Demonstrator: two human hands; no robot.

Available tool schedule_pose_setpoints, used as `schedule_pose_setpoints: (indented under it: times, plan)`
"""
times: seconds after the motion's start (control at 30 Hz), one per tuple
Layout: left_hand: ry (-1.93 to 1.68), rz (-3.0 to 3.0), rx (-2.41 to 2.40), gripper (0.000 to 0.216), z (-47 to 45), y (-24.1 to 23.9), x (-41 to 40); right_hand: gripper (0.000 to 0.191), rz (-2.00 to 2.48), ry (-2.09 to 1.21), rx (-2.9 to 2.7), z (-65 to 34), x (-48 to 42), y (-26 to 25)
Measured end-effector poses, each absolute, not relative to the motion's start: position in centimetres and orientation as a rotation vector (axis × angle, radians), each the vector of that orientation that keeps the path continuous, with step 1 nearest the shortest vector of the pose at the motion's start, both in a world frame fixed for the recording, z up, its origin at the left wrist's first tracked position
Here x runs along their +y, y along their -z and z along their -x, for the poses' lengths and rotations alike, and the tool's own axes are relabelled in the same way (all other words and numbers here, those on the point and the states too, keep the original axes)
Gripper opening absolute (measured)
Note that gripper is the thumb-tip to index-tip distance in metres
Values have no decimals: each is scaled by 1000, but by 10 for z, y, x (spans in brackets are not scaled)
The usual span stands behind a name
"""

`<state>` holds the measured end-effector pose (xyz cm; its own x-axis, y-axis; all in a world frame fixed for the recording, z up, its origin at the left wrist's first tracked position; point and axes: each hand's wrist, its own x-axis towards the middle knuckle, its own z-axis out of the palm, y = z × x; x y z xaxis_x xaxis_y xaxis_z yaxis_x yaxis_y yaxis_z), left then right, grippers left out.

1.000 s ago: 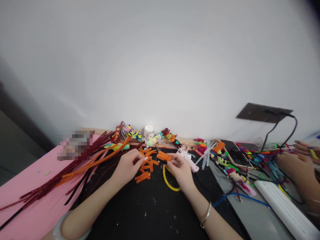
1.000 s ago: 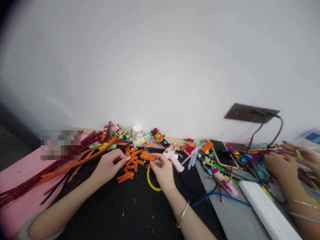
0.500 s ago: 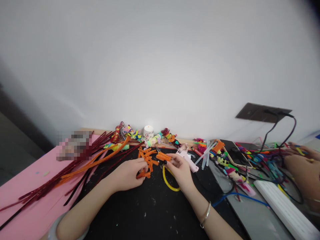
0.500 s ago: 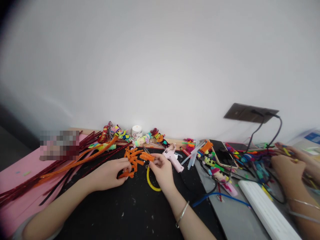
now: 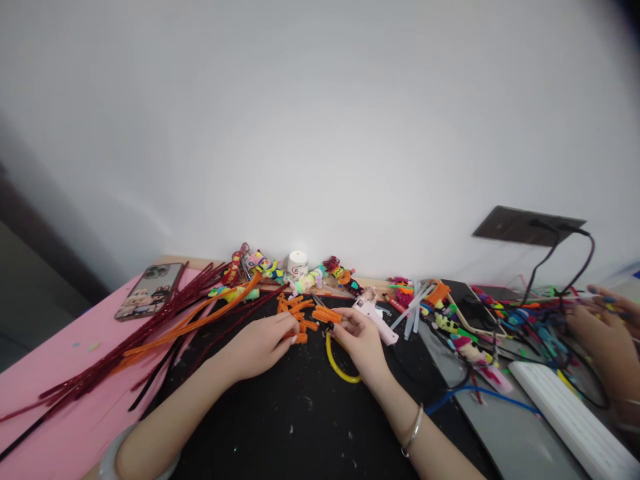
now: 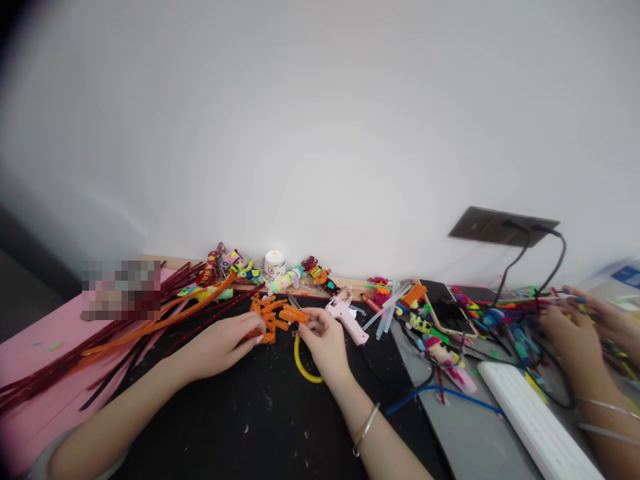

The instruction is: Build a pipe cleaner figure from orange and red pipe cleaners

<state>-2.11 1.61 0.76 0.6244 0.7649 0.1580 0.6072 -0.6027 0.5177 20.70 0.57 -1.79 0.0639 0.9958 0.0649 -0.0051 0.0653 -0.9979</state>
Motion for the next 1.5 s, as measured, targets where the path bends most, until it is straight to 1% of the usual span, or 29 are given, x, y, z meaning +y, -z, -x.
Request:
schedule_pose_setpoints:
  times: [0.1,0.23,0.3,0.47,0.6,0.87,0.93,1.07,1.17,1.27,1.43,1.5]
  plan:
    - [-565,-2419,1159,21,20,-8,17,31,1193,-1103,-1197,-206,5,17]
    - [-726,-2447,1149,20,20,-8,19,28,1195,-1054,-1233,-203,3,17]
    - [-738,-2428,1163,20,21,-6,20,27,1200,-1040,-1253,-202,2,17]
    - [-709,-2386,1153,25,22,-1,20,27,1213,-998,-1292,-201,1,16]
    - [-666,-2418,1079,34,21,-3,17,28,1215,-976,-1312,-202,1,16]
    - [-649,-2219,900,37,17,-10,14,27,1202,-954,-1303,-201,1,18]
    - [-614,-2128,854,36,15,-10,13,27,1205,-950,-1302,-201,1,18]
    - [-388,-2043,760,28,13,-11,10,27,1205,-923,-1317,-201,1,17]
    - [-356,-1999,766,25,13,-13,8,26,1200,-913,-1325,-202,1,18]
    - [-493,-1880,859,29,16,-13,11,27,1193,-914,-1327,-204,2,20]
    - [-999,-1859,1226,33,22,-4,24,27,1189,-894,-1342,-203,1,19]
    - [-1031,-1843,1272,36,23,-1,28,28,1171,-883,-1362,-202,0,17]
